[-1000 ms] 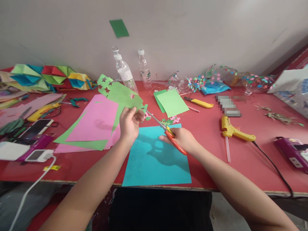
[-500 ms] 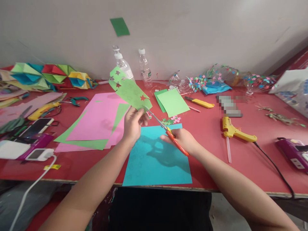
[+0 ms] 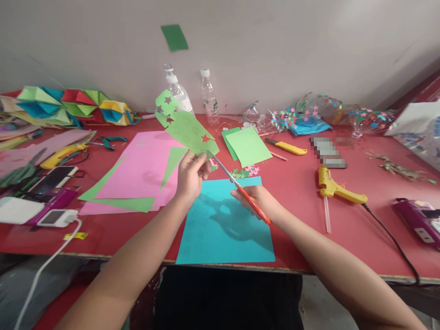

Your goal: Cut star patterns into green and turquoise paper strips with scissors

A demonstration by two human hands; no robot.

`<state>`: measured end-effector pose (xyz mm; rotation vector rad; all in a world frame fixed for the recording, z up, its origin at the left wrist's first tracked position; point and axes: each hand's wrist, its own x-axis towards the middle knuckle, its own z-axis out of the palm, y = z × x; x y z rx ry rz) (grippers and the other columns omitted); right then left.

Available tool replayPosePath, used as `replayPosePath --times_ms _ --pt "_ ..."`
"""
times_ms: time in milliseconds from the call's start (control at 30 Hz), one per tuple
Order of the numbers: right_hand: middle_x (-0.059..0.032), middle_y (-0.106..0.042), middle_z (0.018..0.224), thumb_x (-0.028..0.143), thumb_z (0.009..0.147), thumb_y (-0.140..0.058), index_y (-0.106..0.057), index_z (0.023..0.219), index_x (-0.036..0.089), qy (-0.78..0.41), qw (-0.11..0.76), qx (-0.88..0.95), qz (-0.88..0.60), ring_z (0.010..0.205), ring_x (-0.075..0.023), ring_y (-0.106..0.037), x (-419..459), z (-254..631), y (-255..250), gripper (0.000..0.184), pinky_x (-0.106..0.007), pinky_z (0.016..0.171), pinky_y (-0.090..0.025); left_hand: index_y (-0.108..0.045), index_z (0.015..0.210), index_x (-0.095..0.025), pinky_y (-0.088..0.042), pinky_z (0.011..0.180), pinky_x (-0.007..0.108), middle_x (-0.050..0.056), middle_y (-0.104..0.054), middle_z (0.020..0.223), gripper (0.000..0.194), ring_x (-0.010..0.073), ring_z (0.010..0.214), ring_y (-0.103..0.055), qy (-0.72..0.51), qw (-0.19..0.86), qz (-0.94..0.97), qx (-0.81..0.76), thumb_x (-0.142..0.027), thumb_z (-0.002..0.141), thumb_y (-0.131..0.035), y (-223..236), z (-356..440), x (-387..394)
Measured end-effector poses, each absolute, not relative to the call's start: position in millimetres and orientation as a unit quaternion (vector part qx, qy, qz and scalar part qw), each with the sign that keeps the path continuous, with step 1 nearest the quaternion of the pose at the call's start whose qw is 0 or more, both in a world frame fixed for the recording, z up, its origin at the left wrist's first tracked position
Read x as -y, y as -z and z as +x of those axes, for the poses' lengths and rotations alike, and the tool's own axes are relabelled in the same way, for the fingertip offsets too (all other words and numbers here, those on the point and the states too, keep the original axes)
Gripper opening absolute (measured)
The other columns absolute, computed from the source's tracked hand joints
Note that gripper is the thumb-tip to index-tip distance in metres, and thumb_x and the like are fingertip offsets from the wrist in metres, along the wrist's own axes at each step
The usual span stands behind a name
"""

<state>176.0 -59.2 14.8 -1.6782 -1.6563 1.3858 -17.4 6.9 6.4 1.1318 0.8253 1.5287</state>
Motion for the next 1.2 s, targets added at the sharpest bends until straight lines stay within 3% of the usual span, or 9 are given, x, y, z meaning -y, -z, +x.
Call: replayPosePath --times_ms 267,467,1067,1200 --pt "0.0048 -0.047 0.047 0.077 0.074 -0.059 -0.048 0.061 0.02 -0.491 0.188 0.589 -0.614 0.032 -0.0058 -0.038 61 173 -21 0.06 -0.02 0.033 -0.03 -0.054 0.075 -0.019 -0.034 0.041 0.019 -0.005 -0.059 0.056 0.023 0.0046 0.042 -0.047 -0.625 0.582 0.42 -0.307 -0.034 0.078 -0.071 -7 -16 -10" --pt "0.0043 -0.048 0.05 0.073 0.079 -0.057 -0.048 0.064 0.019 -0.477 0.178 0.62 -0.596 0.036 -0.0065 -0.04 59 178 -12 0.056 -0.02 0.037 -0.032 -0.055 0.072 -0.019 -0.033 0.042 0.019 -0.005 -0.058 0.056 0.023 0.0044 0.042 -0.045 -0.625 0.518 0.468 -0.349 -0.036 0.081 -0.068 -4 -16 -10" --pt "0.0036 -0.048 0.047 0.073 0.08 -0.052 -0.051 0.064 0.019 -0.492 0.162 0.603 -0.607 0.034 -0.0073 -0.042 62 174 -20 0.056 -0.021 0.034 -0.033 -0.052 0.062 -0.019 -0.026 0.04 0.02 -0.004 -0.051 0.049 0.024 0.0056 0.043 -0.039 -0.6 0.506 0.504 -0.361 -0.028 0.08 -0.064 -5 -23 -14" --pt "0.0056 -0.042 0.041 0.071 0.082 -0.051 -0.05 0.063 0.02 -0.5 0.185 0.607 -0.589 0.034 -0.0083 -0.043 64 174 -15 0.055 -0.023 0.041 -0.041 -0.052 0.063 -0.019 -0.026 0.042 0.02 -0.005 -0.049 0.049 0.023 0.0055 0.042 -0.039 -0.603 0.514 0.497 -0.354 -0.028 0.081 -0.063 -7 -21 -11"
